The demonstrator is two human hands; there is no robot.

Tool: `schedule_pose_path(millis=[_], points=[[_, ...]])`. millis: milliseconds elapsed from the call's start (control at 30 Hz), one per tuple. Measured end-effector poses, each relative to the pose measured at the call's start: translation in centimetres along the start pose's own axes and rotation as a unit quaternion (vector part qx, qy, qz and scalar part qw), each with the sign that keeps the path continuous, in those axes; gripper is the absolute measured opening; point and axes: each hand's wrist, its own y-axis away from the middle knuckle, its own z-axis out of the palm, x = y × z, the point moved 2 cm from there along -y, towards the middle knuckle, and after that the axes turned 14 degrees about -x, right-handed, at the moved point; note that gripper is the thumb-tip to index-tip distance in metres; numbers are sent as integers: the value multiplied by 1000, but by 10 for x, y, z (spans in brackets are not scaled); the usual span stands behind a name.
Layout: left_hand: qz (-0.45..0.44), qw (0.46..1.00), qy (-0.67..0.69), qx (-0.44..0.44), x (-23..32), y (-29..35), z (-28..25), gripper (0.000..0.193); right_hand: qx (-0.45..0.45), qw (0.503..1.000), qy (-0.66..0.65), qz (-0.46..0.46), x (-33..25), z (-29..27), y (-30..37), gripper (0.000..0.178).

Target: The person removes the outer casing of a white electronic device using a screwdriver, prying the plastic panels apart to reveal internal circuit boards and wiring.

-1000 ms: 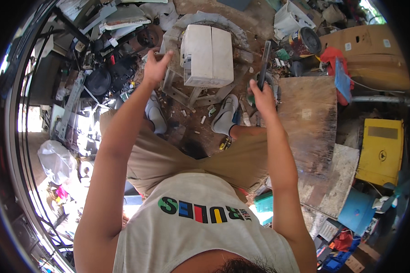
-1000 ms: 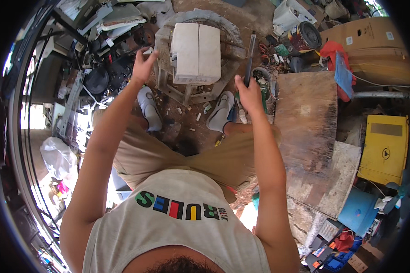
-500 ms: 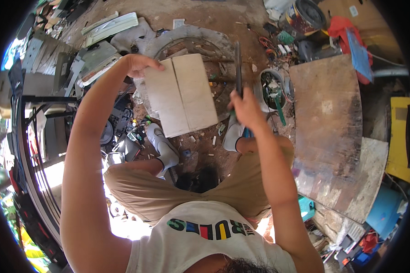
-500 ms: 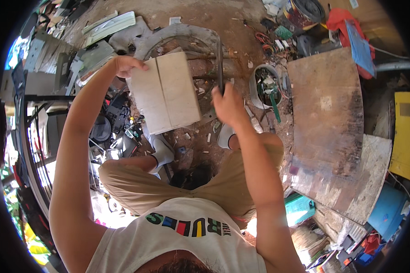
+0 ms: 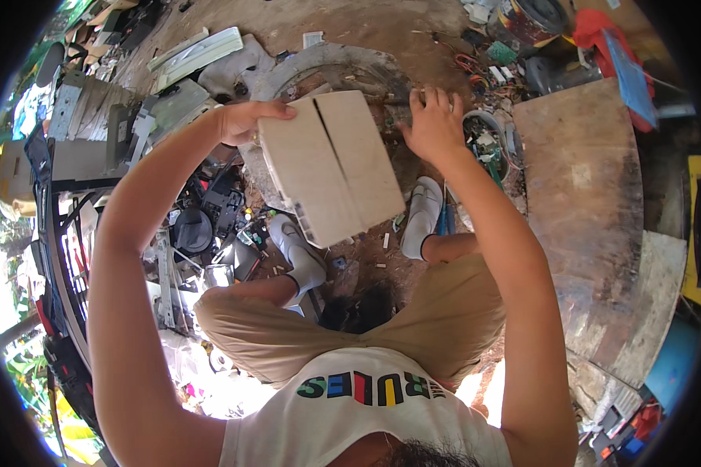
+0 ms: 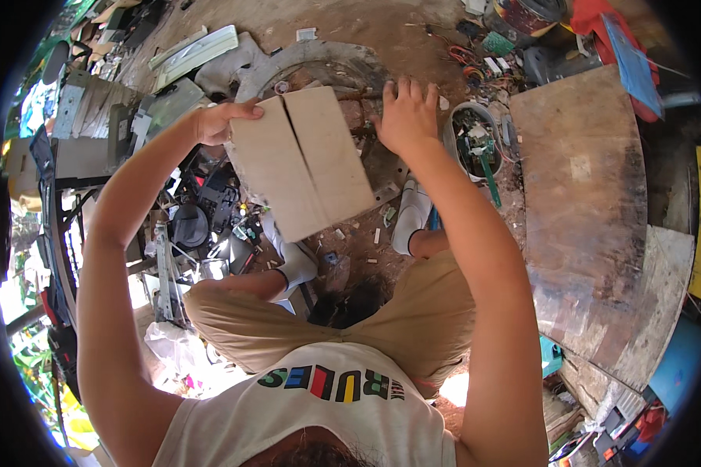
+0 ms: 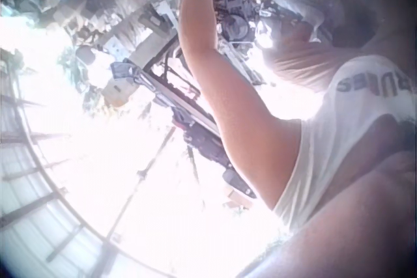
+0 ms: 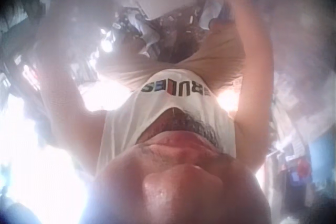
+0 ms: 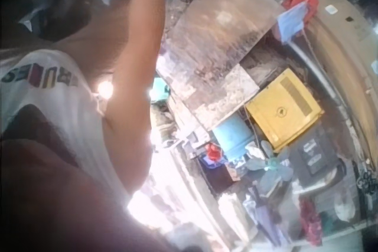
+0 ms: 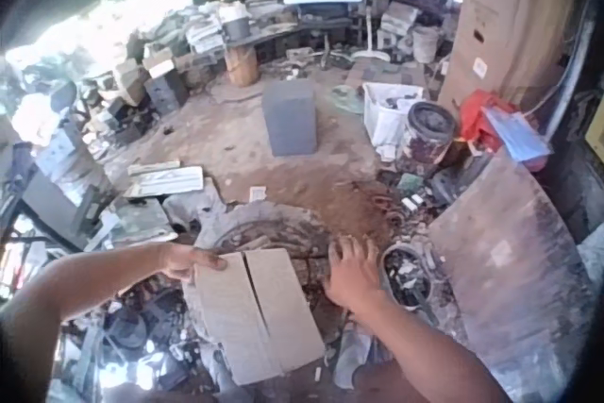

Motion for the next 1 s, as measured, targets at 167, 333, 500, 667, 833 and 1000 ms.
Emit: schedule_pose_path(millis=[167, 333, 500, 667, 833, 1000], points=[[54, 984, -88, 143, -1, 41, 57, 94, -38, 904, -268, -332, -41, -66, 21, 112], [74, 936, -310, 149, 33, 66, 127, 91, -235, 905, -148, -323, -61, -103, 13, 137], [111, 821, -533, 174, 42, 71, 181, 87, -272, 875, -174, -361, -55, -91, 56, 142], [103, 741, -645, 156, 36, 97, 226, 93, -182, 910, -142, -344, -68, -84, 118, 139], [193, 630, -732, 173, 46, 130, 228, 104, -24, 961, -79, -265, -87, -111, 159, 134], [182, 608, -751, 184, 24, 142, 198, 133, 35, 968, -60, -242, -124, -105, 149, 129]])
